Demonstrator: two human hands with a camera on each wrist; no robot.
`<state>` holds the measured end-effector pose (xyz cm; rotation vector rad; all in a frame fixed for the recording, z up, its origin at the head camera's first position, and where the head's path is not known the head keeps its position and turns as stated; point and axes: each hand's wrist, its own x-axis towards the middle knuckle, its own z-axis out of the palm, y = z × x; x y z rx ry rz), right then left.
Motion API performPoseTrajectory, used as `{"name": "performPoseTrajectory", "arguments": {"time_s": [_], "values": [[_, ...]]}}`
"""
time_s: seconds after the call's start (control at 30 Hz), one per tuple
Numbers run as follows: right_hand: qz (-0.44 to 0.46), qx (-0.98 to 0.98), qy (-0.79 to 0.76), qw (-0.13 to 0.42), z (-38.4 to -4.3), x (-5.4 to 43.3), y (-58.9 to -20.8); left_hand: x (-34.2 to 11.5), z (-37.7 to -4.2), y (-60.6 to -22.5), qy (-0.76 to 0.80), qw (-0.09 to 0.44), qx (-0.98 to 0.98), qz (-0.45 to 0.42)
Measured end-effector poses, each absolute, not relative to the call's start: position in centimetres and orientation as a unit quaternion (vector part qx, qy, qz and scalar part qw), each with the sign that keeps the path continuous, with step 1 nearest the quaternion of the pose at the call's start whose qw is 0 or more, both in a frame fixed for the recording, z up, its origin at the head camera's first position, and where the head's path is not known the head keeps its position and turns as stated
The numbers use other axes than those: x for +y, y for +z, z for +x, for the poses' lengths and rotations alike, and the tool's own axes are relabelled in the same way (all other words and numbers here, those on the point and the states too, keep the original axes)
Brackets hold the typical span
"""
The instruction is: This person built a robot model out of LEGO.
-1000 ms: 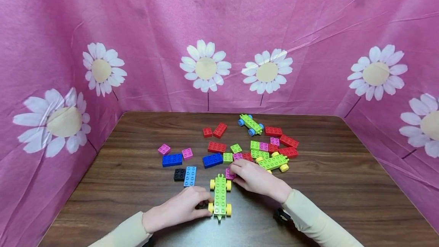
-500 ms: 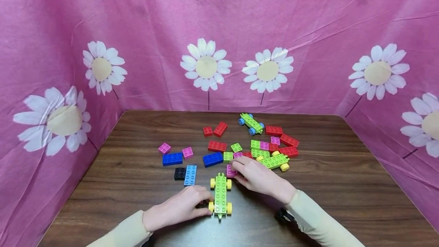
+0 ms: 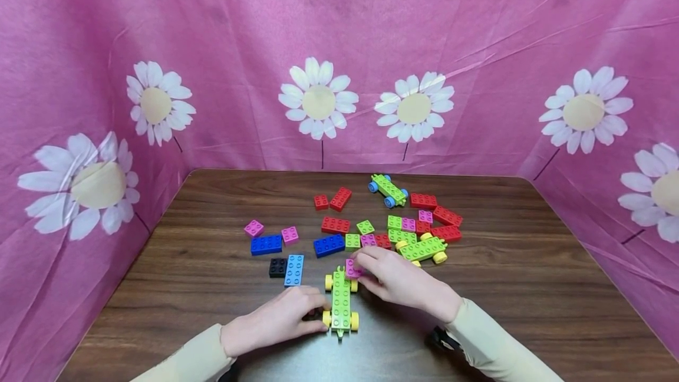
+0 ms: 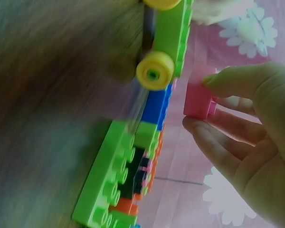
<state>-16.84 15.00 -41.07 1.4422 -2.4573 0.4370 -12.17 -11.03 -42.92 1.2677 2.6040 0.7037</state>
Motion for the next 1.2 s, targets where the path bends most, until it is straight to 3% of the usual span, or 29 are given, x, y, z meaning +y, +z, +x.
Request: {"name": "performPoseTrajectory", "arguments": {"time_s": [0.37, 0.73, 1.0, 1.2], "values": [[0.496, -0.843, 0.197, 0.059, -15.5, 14.0, -41.2, -11.1, -12.3, -42.9, 0.236, 0.086, 0.87, 0.424], [0.495, -0.843, 0.209, 0.042, -15.6, 13.9, -41.7, -11.1, -12.2, -42.8, 0.245, 0.096, 0.868, 0.42], [0.5, -0.838, 0.214, 0.036, -15.6, 13.8, -41.7, -11.2, -12.1, -43.3, 0.23, 0.052, 0.864, 0.445], [0.502, -0.838, 0.207, 0.044, -15.6, 13.6, -41.5, -11.1, -12.2, -43.2, 0.233, 0.059, 0.865, 0.44]]}}
